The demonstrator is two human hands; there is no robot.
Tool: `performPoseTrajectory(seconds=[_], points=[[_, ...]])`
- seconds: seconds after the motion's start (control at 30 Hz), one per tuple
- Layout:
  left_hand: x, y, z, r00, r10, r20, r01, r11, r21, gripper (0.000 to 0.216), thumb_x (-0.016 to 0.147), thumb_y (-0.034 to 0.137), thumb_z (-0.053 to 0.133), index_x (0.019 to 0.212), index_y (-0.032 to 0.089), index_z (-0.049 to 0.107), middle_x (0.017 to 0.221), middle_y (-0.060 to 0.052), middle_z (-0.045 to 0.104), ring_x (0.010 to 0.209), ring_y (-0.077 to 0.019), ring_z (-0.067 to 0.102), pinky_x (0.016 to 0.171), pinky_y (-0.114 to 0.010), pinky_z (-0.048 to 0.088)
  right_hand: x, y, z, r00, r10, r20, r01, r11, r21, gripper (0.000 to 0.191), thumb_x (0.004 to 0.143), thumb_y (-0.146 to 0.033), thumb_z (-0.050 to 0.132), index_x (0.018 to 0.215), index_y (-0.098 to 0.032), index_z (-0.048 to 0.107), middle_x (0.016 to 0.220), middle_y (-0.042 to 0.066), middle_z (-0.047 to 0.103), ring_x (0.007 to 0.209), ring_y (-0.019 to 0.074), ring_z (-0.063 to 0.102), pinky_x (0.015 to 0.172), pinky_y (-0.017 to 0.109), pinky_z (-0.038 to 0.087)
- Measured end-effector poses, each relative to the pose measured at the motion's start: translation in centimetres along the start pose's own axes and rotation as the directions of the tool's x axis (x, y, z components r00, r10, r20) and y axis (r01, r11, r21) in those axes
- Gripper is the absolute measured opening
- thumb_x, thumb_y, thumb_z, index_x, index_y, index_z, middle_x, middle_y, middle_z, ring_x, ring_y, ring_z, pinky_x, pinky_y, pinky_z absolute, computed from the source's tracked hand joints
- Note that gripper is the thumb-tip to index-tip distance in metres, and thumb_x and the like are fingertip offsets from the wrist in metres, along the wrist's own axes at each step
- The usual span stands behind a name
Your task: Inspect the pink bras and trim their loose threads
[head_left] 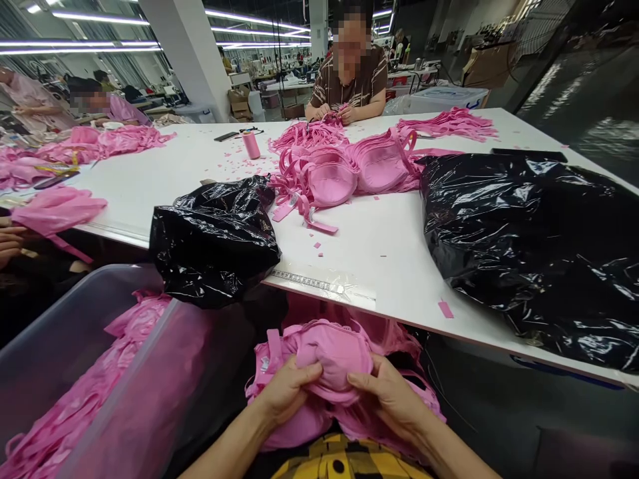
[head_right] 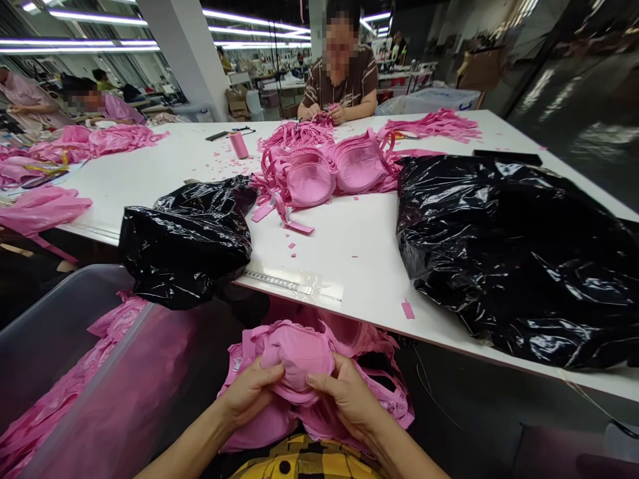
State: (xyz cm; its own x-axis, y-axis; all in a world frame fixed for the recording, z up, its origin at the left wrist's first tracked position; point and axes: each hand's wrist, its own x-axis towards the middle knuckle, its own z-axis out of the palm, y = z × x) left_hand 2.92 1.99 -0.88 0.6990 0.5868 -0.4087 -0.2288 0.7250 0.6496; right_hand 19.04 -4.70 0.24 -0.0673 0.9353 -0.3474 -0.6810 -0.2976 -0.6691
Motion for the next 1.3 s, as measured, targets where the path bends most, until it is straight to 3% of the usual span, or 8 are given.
performPoseTrajectory(seconds=[0.33,0.5,0.67,0.83,0.93,1.07,1.2,1.3], points=[[-0.1,-0.4,0.6,0.975,0.060,-0.212,-0.061,0.998,0.002,0.024,0.059,0.022,0.079,0.080,0.012,0.072,0.078,-0.008,0.071,0.082,-0.0234,0.064,0.086,-0.035,0.044,0.9,1.3,-1.7,0.999,0.043,-0.003,-0.042,0.982,0.182,0.023,0.061,-0.027,0.078,0.079,-0.015,0.071,0.079,0.007,0.072,0.085,0.0234,0.065,0.087,0.039,0.045],[-0.1,-0.6,1.6,0.976,0.124,-0.182,-0.098,0.985,0.143,0.023,0.065,0.026,0.076,0.080,0.010,0.072,0.075,-0.009,0.071,0.075,-0.0228,0.064,0.079,-0.035,0.047,1.1,0.8,-1.0,0.999,0.045,-0.018,-0.043,0.995,0.088,0.031,0.058,-0.025,0.081,0.085,-0.015,0.070,0.079,0.008,0.073,0.084,0.0249,0.065,0.085,0.040,0.047],[-0.6,0.2,0.0,0.945,0.118,-0.304,-0.049,0.973,0.224,0.024,0.063,0.033,0.077,0.064,0.011,0.068,0.071,-0.007,0.067,0.076,-0.0211,0.062,0.078,-0.033,0.046,1.3,0.8,-2.5,0.963,-0.093,-0.253,0.083,0.995,-0.049,0.032,0.056,-0.039,0.080,0.075,-0.015,0.071,0.070,0.007,0.072,0.072,0.0254,0.065,0.077,0.041,0.049],[-1.4,3.0,0.3,0.783,0.552,-0.288,-0.266,0.715,0.647,0.030,0.061,0.023,0.077,0.089,0.019,0.067,0.121,-0.008,0.056,0.120,-0.0264,0.044,0.100,-0.031,0.032,1.1,0.4,-3.1,0.958,-0.239,-0.159,0.130,0.855,-0.502,0.029,0.066,-0.047,0.072,0.070,-0.017,0.071,0.074,0.006,0.071,0.071,0.0235,0.061,0.071,0.036,0.049],[-0.9,4.4,2.1,0.864,0.498,-0.073,-0.241,0.537,0.808,0.065,0.052,0.017,0.080,0.114,0.023,0.061,0.126,-0.006,0.054,0.121,-0.0275,0.042,0.103,-0.032,0.027,0.7,0.1,-2.4,0.984,-0.179,-0.022,0.144,0.853,-0.502,0.029,0.072,-0.047,0.066,0.073,-0.018,0.070,0.074,0.005,0.069,0.071,0.0226,0.061,0.071,0.036,0.049],[1.5,4.5,3.6,0.949,0.314,-0.034,-0.098,0.395,0.913,0.012,0.059,0.019,0.072,0.068,0.017,0.065,0.069,-0.001,0.060,0.071,-0.0184,0.052,0.068,-0.027,0.038,0.5,-0.6,-2.5,0.967,-0.250,-0.041,0.185,0.807,-0.561,0.030,0.071,-0.047,0.067,0.073,-0.017,0.072,0.073,0.005,0.070,0.069,0.0227,0.060,0.067,0.035,0.049],[3.4,3.6,3.9,0.958,0.242,-0.152,-0.018,0.582,0.813,0.018,0.060,0.020,0.066,0.054,0.016,0.050,0.055,0.005,0.046,0.056,-0.0108,0.041,0.053,-0.022,0.028,0.8,-0.9,-3.5,0.922,-0.313,-0.227,0.179,0.866,-0.466,0.038,0.066,-0.049,0.071,0.085,-0.016,0.072,0.085,0.008,0.072,0.080,0.0258,0.062,0.074,0.038,0.049],[3.6,2.8,3.9,0.937,0.287,-0.199,-0.055,0.684,0.727,0.019,0.063,0.023,0.066,0.057,0.016,0.049,0.059,0.004,0.047,0.060,-0.0108,0.043,0.056,-0.022,0.032,0.7,-0.7,-3.8,0.960,-0.198,-0.200,0.117,0.928,-0.354,0.044,0.066,-0.046,0.073,0.096,-0.014,0.069,0.091,0.009,0.071,0.088,0.0270,0.063,0.081,0.040,0.049]])
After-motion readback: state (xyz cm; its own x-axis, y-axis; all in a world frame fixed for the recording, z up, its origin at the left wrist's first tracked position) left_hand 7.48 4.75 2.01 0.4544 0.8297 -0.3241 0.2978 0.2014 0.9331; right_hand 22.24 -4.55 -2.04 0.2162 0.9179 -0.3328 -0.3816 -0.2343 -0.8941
